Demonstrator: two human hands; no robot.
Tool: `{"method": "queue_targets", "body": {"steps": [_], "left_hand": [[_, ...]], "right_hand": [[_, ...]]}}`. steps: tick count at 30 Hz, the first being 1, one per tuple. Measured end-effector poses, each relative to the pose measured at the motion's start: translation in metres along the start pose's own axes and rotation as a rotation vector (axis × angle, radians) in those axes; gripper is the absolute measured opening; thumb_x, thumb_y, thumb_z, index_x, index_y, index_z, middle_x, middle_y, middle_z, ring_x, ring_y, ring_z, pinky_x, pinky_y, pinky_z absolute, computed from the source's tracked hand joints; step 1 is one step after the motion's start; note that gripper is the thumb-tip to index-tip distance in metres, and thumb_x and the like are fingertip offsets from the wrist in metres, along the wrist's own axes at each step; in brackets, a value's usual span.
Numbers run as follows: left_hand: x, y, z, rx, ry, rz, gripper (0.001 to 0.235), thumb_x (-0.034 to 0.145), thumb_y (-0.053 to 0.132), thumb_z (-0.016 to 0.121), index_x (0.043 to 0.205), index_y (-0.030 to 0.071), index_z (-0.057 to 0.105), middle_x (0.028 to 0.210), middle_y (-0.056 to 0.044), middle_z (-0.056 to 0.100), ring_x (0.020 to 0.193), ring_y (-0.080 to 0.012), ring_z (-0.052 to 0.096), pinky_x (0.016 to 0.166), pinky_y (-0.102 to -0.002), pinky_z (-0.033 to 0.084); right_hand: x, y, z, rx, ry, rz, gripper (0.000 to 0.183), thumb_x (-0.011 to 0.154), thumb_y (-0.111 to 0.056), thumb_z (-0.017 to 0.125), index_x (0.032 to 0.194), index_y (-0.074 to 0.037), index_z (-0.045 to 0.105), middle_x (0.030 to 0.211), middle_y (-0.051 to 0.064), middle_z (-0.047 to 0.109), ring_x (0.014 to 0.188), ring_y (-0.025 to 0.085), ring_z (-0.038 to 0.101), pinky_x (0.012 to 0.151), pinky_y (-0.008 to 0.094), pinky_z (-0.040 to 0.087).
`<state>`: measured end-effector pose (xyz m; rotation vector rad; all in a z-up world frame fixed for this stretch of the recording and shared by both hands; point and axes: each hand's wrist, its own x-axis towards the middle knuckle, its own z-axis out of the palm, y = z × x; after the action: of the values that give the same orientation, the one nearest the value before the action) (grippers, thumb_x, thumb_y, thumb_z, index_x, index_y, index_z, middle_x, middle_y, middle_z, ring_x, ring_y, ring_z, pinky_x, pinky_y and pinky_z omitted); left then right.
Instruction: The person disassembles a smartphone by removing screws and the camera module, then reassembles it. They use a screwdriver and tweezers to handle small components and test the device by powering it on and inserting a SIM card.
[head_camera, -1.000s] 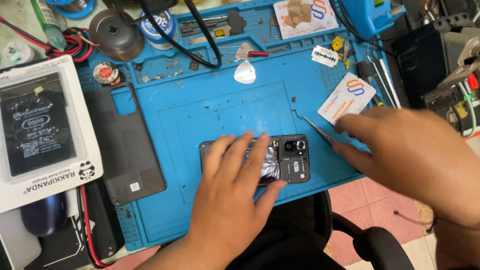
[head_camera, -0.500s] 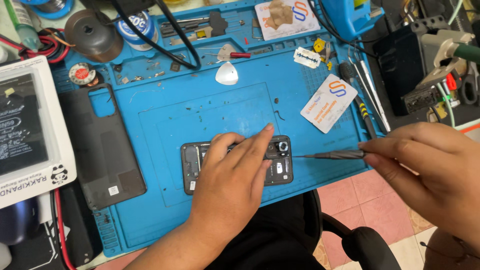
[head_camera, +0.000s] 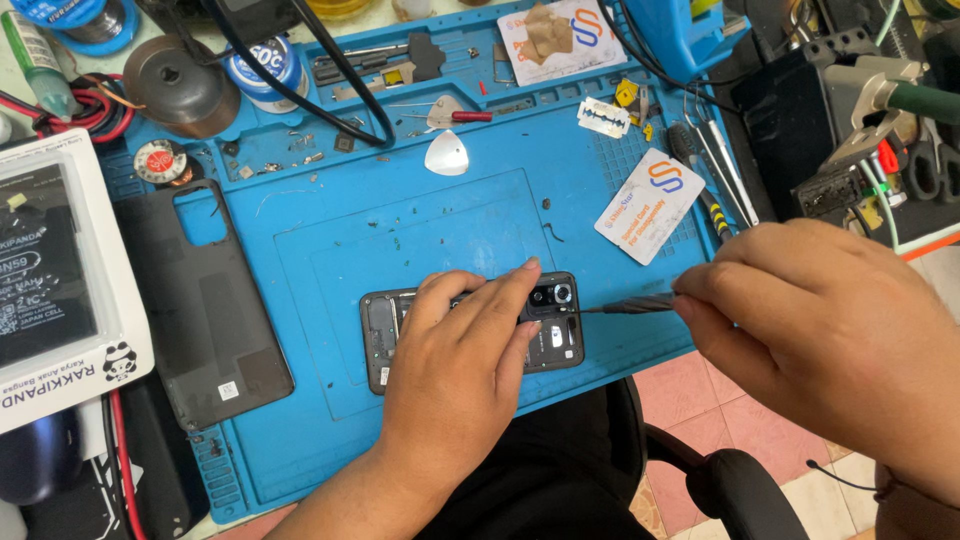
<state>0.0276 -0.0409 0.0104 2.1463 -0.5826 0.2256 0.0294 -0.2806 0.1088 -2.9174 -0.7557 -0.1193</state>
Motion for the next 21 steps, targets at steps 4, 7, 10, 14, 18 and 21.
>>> {"method": "queue_targets", "body": {"steps": [4, 7, 10, 14, 18, 21], "left_hand": [[-0.001, -0.001, 0.0, 0.001, 0.005, 0.006, 0.044, 0.091, 0.011, 0.074, 0.133, 0.004, 0.064, 0.114, -0.009, 0.075, 0.107, -0.0302, 0.061, 0.095, -0.041, 0.051], [-0.001, -0.001, 0.0, 0.005, 0.013, 0.003, 0.044, 0.091, 0.011, 0.075, 0.133, 0.004, 0.064, 0.111, -0.009, 0.075, 0.106, -0.0297, 0.061, 0.094, -0.041, 0.051], [-0.001, -0.001, 0.0, 0.003, 0.009, -0.009, 0.044, 0.09, 0.011, 0.076, 0.132, 0.004, 0.065, 0.105, -0.008, 0.075, 0.104, -0.0284, 0.062, 0.093, -0.041, 0.051], [0.0, 0.0, 0.0, 0.006, 0.013, 0.007, 0.045, 0.089, 0.011, 0.076, 0.132, 0.003, 0.065, 0.106, -0.008, 0.074, 0.104, -0.0278, 0.062, 0.093, -0.04, 0.05], [0.001, 0.001, 0.0, -0.004, 0.022, 0.006, 0.045, 0.088, 0.01, 0.077, 0.131, 0.003, 0.065, 0.104, -0.008, 0.074, 0.102, -0.028, 0.061, 0.091, -0.04, 0.05], [0.001, 0.0, -0.001, -0.011, 0.015, -0.004, 0.045, 0.088, 0.01, 0.077, 0.132, 0.004, 0.066, 0.102, -0.008, 0.074, 0.101, -0.0278, 0.062, 0.09, -0.04, 0.051]], "right_hand": [[0.001, -0.002, 0.0, -0.027, 0.022, -0.015, 0.014, 0.077, -0.016, 0.079, 0.084, -0.008, 0.07, 0.076, 0.005, 0.061, 0.068, 0.029, 0.061, 0.059, 0.042, 0.047], [0.007, -0.003, -0.002, 0.009, 0.01, -0.095, 0.016, 0.074, -0.015, 0.077, 0.085, -0.007, 0.069, 0.075, 0.006, 0.061, 0.068, 0.028, 0.062, 0.059, 0.042, 0.049], [0.013, -0.004, -0.005, 0.064, -0.012, -0.257, 0.021, 0.074, -0.017, 0.072, 0.093, -0.008, 0.067, 0.078, 0.006, 0.059, 0.071, 0.027, 0.062, 0.063, 0.04, 0.05], [0.019, -0.009, -0.005, -0.178, -0.448, -0.072, 0.021, 0.085, -0.036, 0.067, 0.096, -0.018, 0.065, 0.076, 0.001, 0.058, 0.069, 0.024, 0.064, 0.063, 0.04, 0.052], [0.03, -0.011, -0.009, -0.152, -0.409, -0.129, 0.035, 0.074, -0.022, 0.07, 0.109, -0.018, 0.067, 0.075, 0.002, 0.06, 0.067, 0.026, 0.066, 0.058, 0.04, 0.052], [0.034, -0.013, -0.013, 0.005, -0.101, -0.367, 0.053, 0.065, -0.009, 0.06, 0.118, -0.008, 0.066, 0.085, 0.003, 0.065, 0.071, 0.027, 0.066, 0.061, 0.036, 0.054]]}}
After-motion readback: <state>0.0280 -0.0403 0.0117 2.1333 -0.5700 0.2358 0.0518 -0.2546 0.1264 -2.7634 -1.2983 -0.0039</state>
